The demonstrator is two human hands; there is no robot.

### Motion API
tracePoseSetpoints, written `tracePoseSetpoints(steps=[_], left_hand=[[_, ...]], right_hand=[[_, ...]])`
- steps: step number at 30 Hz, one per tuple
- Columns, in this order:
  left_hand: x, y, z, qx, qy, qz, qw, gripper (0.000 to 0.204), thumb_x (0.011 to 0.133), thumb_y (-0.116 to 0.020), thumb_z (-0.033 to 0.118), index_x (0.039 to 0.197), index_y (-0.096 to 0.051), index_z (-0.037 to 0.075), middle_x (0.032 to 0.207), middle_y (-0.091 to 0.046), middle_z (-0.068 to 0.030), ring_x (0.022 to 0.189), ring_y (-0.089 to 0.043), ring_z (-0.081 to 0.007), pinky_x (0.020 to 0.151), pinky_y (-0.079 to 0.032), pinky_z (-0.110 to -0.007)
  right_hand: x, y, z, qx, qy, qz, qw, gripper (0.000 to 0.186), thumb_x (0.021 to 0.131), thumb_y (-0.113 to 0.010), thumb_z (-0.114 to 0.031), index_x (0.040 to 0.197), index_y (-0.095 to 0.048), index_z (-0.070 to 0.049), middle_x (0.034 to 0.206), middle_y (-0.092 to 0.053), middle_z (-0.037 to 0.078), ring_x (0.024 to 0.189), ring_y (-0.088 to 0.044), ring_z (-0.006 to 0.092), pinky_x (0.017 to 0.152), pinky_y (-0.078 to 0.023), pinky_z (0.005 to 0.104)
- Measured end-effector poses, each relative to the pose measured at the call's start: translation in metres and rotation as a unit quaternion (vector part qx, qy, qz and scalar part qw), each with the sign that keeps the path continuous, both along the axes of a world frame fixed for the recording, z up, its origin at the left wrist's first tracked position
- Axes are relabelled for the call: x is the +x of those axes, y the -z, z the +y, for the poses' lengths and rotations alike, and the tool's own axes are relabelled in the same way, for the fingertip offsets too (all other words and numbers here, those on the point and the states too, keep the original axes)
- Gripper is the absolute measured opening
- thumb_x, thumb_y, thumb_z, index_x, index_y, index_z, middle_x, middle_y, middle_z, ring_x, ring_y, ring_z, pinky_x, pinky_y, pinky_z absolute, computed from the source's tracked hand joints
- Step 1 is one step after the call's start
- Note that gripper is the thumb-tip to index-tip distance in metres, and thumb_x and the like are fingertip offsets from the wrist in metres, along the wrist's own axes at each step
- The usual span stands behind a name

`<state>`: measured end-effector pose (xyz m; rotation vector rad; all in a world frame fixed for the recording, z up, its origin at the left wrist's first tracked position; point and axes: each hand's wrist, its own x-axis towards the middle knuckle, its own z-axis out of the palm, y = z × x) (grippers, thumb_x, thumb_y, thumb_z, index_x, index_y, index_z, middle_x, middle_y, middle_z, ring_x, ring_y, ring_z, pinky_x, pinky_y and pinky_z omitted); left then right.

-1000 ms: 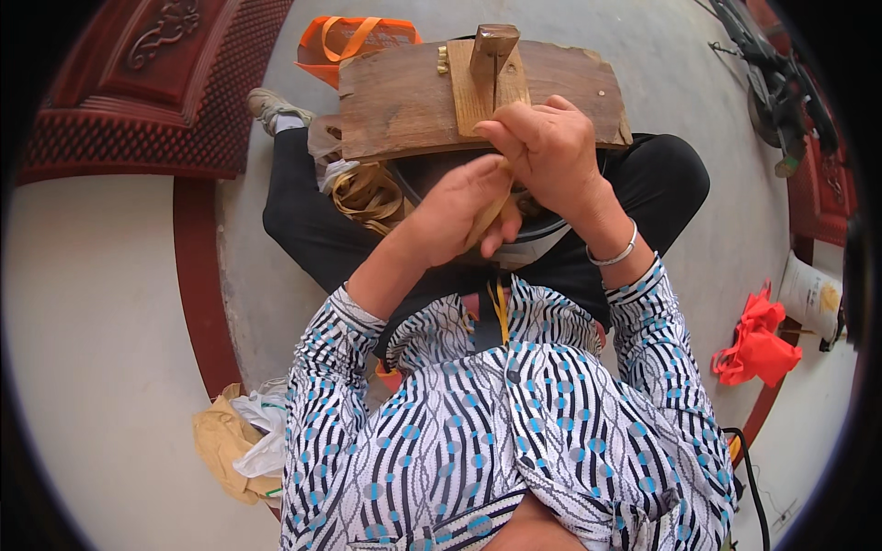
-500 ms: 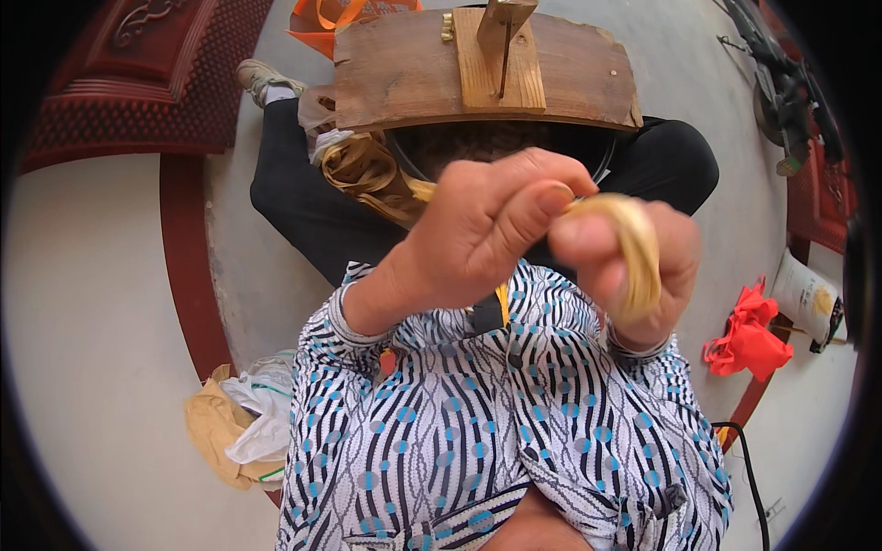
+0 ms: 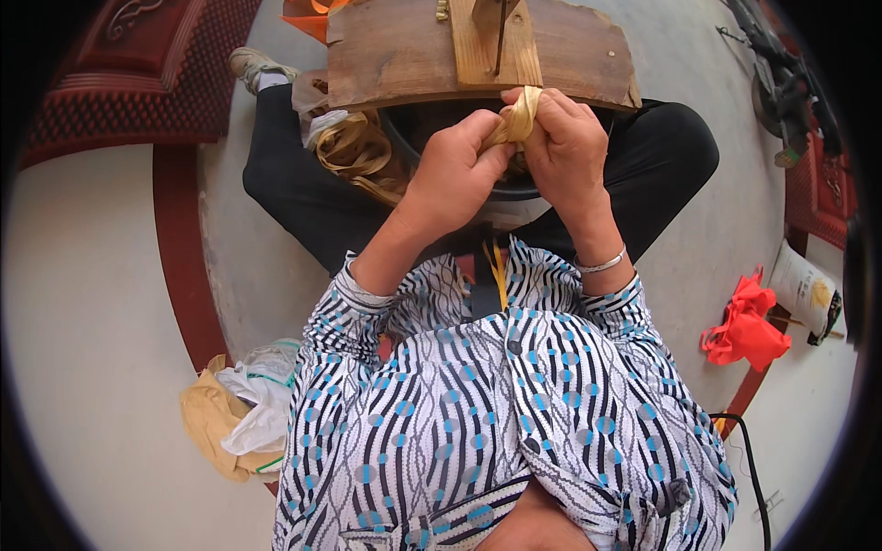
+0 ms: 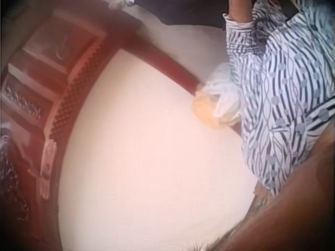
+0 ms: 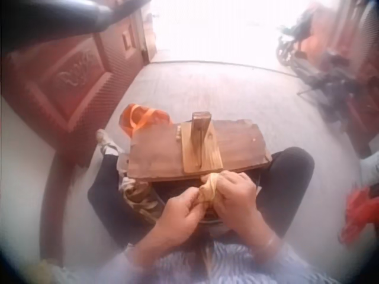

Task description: The person sits cross-legged on the floor and weaves a light-colored flexible strip around a wooden frame using both hands. The person repeatedly wraps and tucks the strip to build up the woven structure.

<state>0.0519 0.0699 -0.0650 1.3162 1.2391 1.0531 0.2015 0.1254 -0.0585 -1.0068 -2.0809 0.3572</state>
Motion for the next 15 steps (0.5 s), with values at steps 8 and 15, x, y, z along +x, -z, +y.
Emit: tracePoseSetpoints(steps=[8, 15], left_hand=[[0.002, 0.011, -0.018, 0.309, -0.106, 0.349, 0.878, 0.024, 0.082, -0.063, 0.002, 0.105, -0.062, 0.003, 0.092, -0.066, -0.0106, 0.079, -0.064, -0.0296, 0.067, -0.051, -0.036], [0.003, 0.016, -0.009, 0.252, -0.056, 0.126, 0.958, 0.035, 0.084, -0.061, -0.005, 0.119, -0.060, -0.001, 0.110, -0.064, -0.0171, 0.099, -0.064, -0.0306, 0.087, -0.051, -0.033]], right_hand=[[0.012, 0.019, -0.023, -0.484, -0.117, 0.219, 0.839, 0.021, 0.094, -0.060, -0.020, 0.089, -0.067, -0.001, 0.081, -0.067, 0.000, 0.084, -0.063, 0.0109, 0.074, -0.048, 0.0265], [0.018, 0.016, -0.019, -0.636, -0.223, 0.428, 0.602, 0.029, 0.098, -0.055, -0.022, 0.111, -0.064, 0.003, 0.109, -0.064, 0.008, 0.103, -0.062, 0.0165, 0.093, -0.049, 0.0311]])
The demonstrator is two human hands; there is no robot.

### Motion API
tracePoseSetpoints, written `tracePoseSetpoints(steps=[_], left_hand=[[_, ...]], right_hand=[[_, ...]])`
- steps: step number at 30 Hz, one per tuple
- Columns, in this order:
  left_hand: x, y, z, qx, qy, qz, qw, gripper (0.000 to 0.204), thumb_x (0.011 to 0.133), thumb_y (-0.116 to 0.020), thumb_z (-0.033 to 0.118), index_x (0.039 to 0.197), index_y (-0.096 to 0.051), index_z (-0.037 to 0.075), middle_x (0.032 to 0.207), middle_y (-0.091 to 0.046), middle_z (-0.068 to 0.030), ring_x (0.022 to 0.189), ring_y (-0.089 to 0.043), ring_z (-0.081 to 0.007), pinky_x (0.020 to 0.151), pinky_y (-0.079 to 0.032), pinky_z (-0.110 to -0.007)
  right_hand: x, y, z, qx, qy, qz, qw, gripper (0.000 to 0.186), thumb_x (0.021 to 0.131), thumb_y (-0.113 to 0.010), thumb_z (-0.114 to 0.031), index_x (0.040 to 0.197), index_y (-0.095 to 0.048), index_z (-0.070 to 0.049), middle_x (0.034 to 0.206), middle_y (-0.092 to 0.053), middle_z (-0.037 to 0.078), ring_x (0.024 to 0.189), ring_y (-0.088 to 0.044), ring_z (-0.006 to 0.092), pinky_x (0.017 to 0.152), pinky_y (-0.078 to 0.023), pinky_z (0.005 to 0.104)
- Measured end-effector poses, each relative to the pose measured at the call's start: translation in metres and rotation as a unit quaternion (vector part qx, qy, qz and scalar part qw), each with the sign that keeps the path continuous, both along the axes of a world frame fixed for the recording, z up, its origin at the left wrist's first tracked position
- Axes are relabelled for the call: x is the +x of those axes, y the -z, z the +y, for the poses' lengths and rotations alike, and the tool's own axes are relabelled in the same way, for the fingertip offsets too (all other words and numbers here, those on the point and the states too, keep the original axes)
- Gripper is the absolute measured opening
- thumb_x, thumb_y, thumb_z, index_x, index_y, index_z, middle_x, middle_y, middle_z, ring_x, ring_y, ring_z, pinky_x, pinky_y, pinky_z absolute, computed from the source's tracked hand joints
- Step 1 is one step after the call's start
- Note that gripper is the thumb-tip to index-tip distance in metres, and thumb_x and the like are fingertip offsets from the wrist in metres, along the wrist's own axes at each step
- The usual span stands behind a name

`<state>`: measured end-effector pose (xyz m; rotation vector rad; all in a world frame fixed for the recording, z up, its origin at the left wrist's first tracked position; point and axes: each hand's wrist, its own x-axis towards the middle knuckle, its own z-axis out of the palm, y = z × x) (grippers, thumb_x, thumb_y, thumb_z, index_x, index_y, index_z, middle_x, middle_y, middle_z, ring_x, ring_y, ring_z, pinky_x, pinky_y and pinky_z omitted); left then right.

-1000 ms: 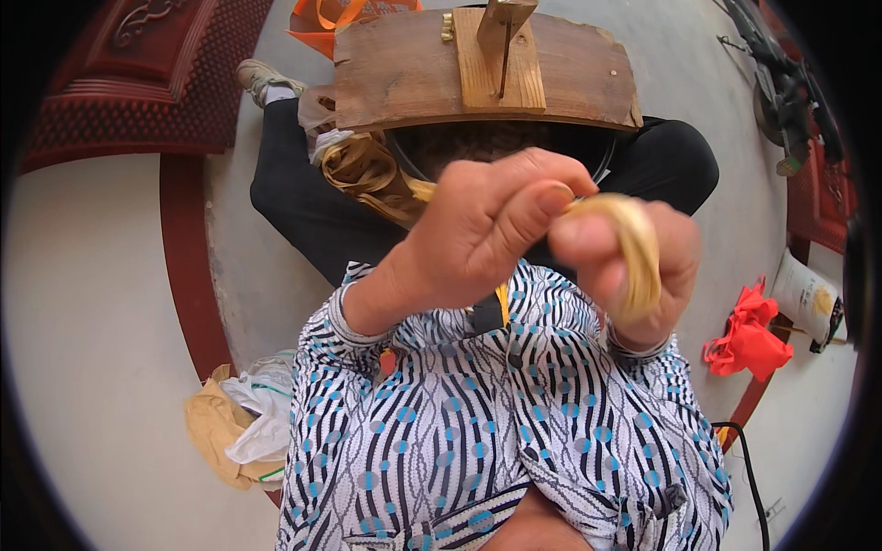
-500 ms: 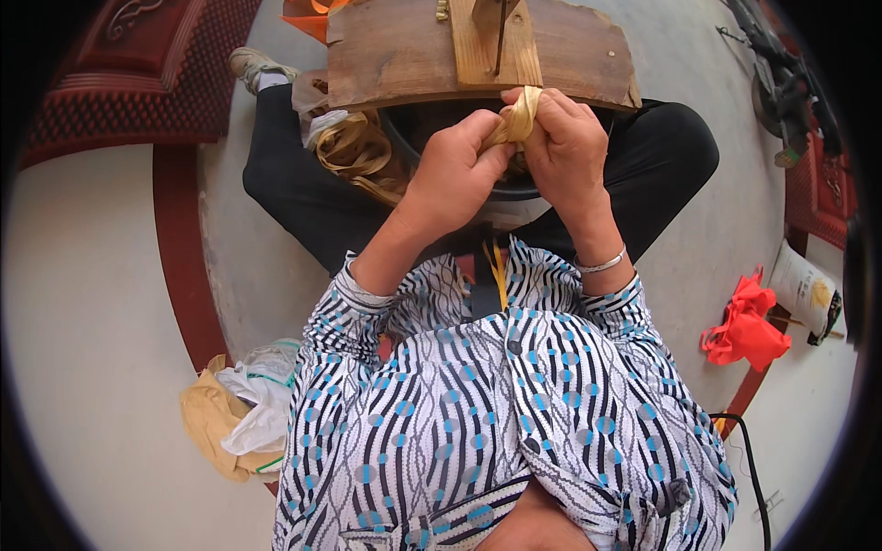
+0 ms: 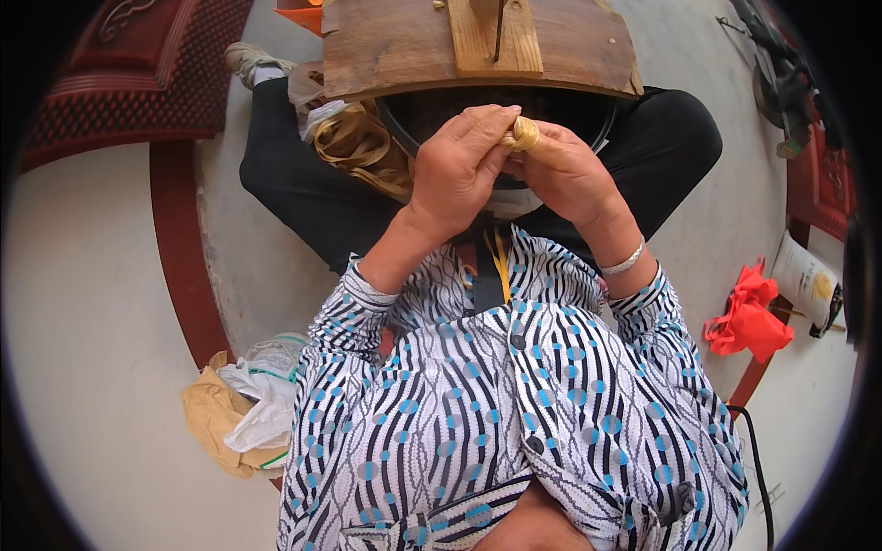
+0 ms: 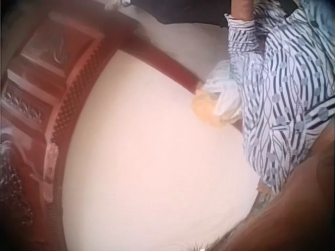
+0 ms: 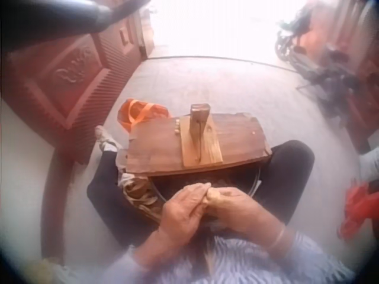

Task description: The person sits cross-legged on the floor and weaves a light-colored flexible strip around a wooden frame using both hands. The person repeatedly wraps and tucks the strip to build up the woven structure.

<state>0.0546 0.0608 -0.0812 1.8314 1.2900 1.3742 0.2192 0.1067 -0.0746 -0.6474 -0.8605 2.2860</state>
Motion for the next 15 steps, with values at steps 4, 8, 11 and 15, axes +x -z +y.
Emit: tracePoseSetpoints(steps=[4, 8, 11, 15], left_hand=[[0.002, -0.022, 0.001, -0.063, 0.040, -0.062, 0.995, 0.031, 0.088, -0.061, 0.003, 0.118, -0.060, 0.000, 0.108, -0.064, -0.0155, 0.098, -0.064, -0.0303, 0.086, -0.051, -0.034], [0.011, -0.035, 0.003, -0.110, -0.028, 0.003, 0.994, 0.026, 0.090, -0.059, 0.011, 0.114, -0.061, 0.001, 0.102, -0.065, -0.0122, 0.093, -0.065, -0.0275, 0.080, -0.051, -0.033], [0.018, -0.020, 0.014, -0.111, -0.083, -0.015, 0.990, 0.020, 0.090, -0.057, 0.018, 0.103, -0.064, 0.004, 0.082, -0.063, -0.0126, 0.073, -0.064, -0.0312, 0.063, -0.050, -0.036], [0.020, -0.015, 0.015, -0.285, -0.030, -0.266, 0.920, 0.022, 0.096, -0.054, 0.019, 0.098, -0.063, 0.000, 0.065, -0.056, -0.0038, 0.057, -0.054, -0.0160, 0.055, -0.042, -0.028]], right_hand=[[0.000, -0.001, -0.001, 0.129, 0.066, -0.088, 0.985, 0.024, 0.095, -0.058, -0.015, 0.103, -0.067, 0.006, 0.124, -0.058, 0.009, 0.103, -0.061, 0.0168, 0.092, -0.048, 0.0297], [-0.006, -0.013, 0.000, 0.404, 0.152, -0.305, 0.849, 0.014, 0.086, -0.059, -0.002, 0.095, -0.068, 0.005, 0.125, -0.057, 0.012, 0.108, -0.057, 0.0213, 0.090, -0.046, 0.0299], [-0.008, -0.014, 0.000, 0.536, 0.200, -0.351, 0.741, 0.011, 0.083, -0.060, 0.002, 0.090, -0.068, 0.003, 0.119, -0.059, 0.013, 0.111, -0.053, 0.0236, 0.089, -0.046, 0.0303], [-0.014, -0.024, 0.005, 0.458, 0.255, -0.308, 0.794, 0.009, 0.084, -0.062, 0.000, 0.088, -0.069, 0.006, 0.118, -0.059, 0.009, 0.099, -0.058, 0.0166, 0.085, -0.047, 0.0269]])
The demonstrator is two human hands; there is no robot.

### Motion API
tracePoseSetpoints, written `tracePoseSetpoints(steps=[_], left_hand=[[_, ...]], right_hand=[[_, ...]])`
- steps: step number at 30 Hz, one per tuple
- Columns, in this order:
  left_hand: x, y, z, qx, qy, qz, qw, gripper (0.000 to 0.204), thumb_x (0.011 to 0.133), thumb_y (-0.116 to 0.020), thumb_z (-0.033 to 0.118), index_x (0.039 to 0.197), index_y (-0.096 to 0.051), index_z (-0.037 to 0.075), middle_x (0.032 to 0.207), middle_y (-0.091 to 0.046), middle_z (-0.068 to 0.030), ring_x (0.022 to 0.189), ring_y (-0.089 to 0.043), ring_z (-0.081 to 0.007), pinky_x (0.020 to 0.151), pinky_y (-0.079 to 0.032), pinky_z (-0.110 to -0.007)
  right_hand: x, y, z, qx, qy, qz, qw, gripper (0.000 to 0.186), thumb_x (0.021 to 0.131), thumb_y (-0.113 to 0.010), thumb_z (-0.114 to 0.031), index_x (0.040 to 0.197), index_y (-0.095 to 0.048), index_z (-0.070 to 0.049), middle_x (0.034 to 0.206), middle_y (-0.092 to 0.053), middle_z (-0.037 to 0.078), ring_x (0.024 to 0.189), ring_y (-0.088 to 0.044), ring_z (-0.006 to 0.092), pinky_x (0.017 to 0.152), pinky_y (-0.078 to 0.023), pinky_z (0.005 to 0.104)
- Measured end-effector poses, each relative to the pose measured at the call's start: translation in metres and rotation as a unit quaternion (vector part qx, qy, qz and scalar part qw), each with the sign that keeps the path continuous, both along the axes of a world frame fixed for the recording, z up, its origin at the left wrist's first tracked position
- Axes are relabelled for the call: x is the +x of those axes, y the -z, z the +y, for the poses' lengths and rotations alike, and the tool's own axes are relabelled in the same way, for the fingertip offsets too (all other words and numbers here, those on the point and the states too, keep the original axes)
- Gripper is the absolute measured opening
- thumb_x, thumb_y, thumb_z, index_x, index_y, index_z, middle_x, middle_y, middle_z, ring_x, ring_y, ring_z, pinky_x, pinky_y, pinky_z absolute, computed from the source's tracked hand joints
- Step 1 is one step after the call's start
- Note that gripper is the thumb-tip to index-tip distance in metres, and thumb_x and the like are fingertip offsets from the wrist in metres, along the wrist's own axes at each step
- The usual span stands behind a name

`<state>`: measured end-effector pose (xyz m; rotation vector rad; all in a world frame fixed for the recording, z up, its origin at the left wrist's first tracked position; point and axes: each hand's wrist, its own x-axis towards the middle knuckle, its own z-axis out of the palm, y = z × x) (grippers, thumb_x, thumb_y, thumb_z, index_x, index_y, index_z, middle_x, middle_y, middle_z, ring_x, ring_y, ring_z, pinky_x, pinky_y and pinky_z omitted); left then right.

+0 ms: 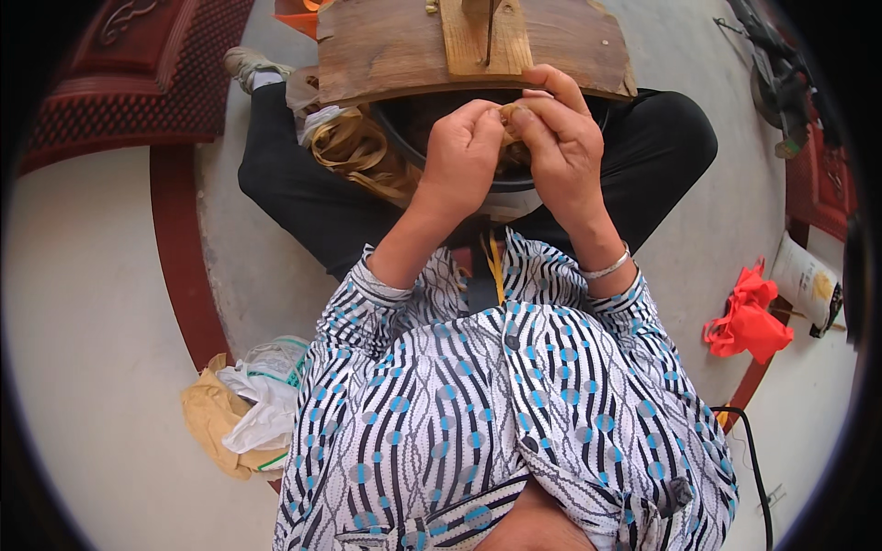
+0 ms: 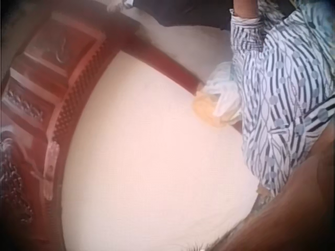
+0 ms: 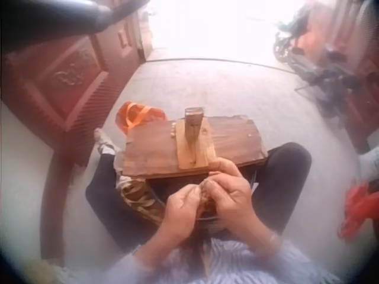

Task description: The person sits cross-legged on the floor and weaves a light-colored flexible strip around a wooden frame using both hands. The person repeatedly wraps and tucks the strip to build up the woven structure.

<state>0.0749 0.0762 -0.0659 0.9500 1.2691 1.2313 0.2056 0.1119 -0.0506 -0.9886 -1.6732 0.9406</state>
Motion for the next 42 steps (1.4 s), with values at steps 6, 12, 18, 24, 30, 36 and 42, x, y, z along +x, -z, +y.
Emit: tracePoseSetpoints(steps=[6, 12, 18, 24, 30, 36, 42], left_hand=[[-0.015, 0.008, -0.042, 0.009, 0.060, 0.010, 0.998, 0.020, 0.099, -0.053, 0.019, 0.099, -0.062, 0.001, 0.063, -0.050, -0.0013, 0.055, -0.047, -0.0071, 0.049, -0.037, -0.024], [-0.038, -0.004, -0.035, 0.235, 0.011, 0.512, 0.826, 0.011, 0.087, -0.063, 0.010, 0.097, -0.063, 0.004, 0.076, -0.059, -0.0101, 0.064, -0.059, -0.0273, 0.056, -0.046, -0.035], [-0.033, -0.017, -0.014, 0.304, 0.075, 0.523, 0.793, 0.011, 0.086, -0.063, 0.010, 0.095, -0.062, 0.005, 0.073, -0.056, -0.0090, 0.066, -0.060, -0.0293, 0.056, -0.046, -0.037], [-0.045, -0.024, -0.008, 0.099, 0.231, 0.295, 0.922, 0.014, 0.091, -0.061, 0.012, 0.092, -0.063, -0.002, 0.075, -0.061, -0.0071, 0.067, -0.059, -0.0172, 0.061, -0.047, -0.029], [-0.059, -0.031, 0.005, 0.032, 0.240, 0.109, 0.964, 0.019, 0.095, -0.059, 0.013, 0.101, -0.065, -0.003, 0.079, -0.058, 0.0023, 0.074, -0.051, -0.0058, 0.066, -0.044, -0.022], [-0.075, -0.023, 0.059, 0.102, 0.122, 0.144, 0.977, 0.022, 0.096, -0.057, 0.012, 0.109, -0.064, -0.005, 0.079, -0.055, 0.0025, 0.072, -0.049, -0.0057, 0.064, -0.042, -0.019], [-0.076, -0.006, 0.090, 0.115, 0.073, 0.130, 0.982, 0.021, 0.094, -0.058, 0.017, 0.099, -0.063, -0.003, 0.078, -0.062, -0.0040, 0.070, -0.056, -0.0114, 0.065, -0.046, -0.027]], right_hand=[[0.005, 0.026, 0.013, -0.245, -0.061, 0.299, 0.920, 0.017, 0.094, -0.055, -0.003, 0.094, -0.068, 0.008, 0.124, -0.055, 0.009, 0.100, -0.060, 0.0165, 0.094, -0.045, 0.0293], [0.024, -0.002, 0.027, -0.088, -0.058, 0.056, 0.993, 0.027, 0.096, -0.059, -0.018, 0.118, -0.061, -0.002, 0.102, -0.066, 0.003, 0.092, -0.060, 0.0090, 0.080, -0.049, 0.0222], [0.022, -0.037, 0.034, 0.002, -0.249, -0.240, 0.938, 0.020, 0.088, -0.066, -0.019, 0.100, -0.065, -0.003, 0.082, -0.066, 0.010, 0.075, -0.064, 0.0210, 0.066, -0.050, 0.0316], [0.034, -0.042, 0.035, 0.122, -0.323, -0.353, 0.869, 0.015, 0.085, -0.066, -0.019, 0.085, -0.062, -0.004, 0.075, -0.063, 0.013, 0.071, -0.062, 0.0342, 0.062, -0.049, 0.0408], [0.045, -0.053, 0.041, -0.161, -0.286, -0.231, 0.916, 0.014, 0.093, -0.060, -0.010, 0.100, -0.061, 0.002, 0.076, -0.058, 0.000, 0.067, -0.053, 0.0071, 0.062, -0.044, 0.0224], [0.028, -0.025, 0.081, -0.098, -0.159, -0.084, 0.979, 0.016, 0.096, -0.057, -0.014, 0.100, -0.062, 0.001, 0.073, -0.057, 0.001, 0.066, -0.053, 0.0071, 0.062, -0.047, 0.0230], [0.010, -0.007, 0.103, -0.093, -0.089, -0.035, 0.991, 0.018, 0.095, -0.058, -0.017, 0.102, -0.064, -0.001, 0.077, -0.058, 0.000, 0.070, -0.052, 0.0067, 0.064, -0.045, 0.0217]])
